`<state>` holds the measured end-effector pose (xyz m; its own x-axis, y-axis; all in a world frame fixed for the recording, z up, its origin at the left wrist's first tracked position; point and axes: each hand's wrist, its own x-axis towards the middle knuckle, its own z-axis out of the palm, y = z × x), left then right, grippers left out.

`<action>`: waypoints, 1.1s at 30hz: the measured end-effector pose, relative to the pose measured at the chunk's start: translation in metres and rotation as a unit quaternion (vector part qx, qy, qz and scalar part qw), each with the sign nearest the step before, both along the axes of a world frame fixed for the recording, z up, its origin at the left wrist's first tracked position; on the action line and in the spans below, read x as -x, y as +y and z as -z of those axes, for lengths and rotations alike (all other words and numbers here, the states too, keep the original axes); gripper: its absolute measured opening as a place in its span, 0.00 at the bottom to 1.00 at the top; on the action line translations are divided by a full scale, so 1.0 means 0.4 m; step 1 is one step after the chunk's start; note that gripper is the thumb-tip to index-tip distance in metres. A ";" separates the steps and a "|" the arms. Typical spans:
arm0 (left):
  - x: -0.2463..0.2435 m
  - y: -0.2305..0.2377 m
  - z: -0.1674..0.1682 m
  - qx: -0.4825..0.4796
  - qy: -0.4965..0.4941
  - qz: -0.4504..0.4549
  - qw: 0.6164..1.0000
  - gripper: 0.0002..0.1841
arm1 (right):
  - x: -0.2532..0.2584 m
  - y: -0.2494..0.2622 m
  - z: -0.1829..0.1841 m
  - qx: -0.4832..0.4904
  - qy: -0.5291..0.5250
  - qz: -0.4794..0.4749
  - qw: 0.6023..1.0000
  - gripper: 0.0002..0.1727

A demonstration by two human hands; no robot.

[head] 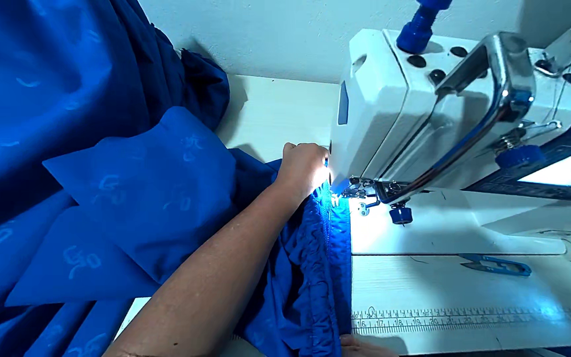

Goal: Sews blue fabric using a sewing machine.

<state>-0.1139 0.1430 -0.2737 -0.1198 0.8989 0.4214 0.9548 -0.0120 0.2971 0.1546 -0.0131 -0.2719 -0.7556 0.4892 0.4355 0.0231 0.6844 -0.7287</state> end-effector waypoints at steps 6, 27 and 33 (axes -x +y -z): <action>-0.052 -0.066 -0.203 0.214 -0.106 -0.051 0.970 0.11 | 0.010 0.016 -0.011 -0.012 -0.019 0.034 0.999 0.16; 0.143 0.209 -0.019 0.074 -0.059 -0.039 0.995 0.10 | 0.080 0.185 -0.018 -0.020 -0.051 0.052 0.997 0.17; 0.176 0.225 -0.035 -0.007 -0.039 0.023 0.999 0.09 | 0.113 0.229 -0.001 0.027 -0.045 0.096 0.994 0.17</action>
<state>-0.1841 0.2331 -0.2596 -0.1120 0.8985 0.4245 0.9271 -0.0593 0.3701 0.1095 0.0783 -0.2717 -0.6809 0.6483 0.3406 0.2153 0.6218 -0.7530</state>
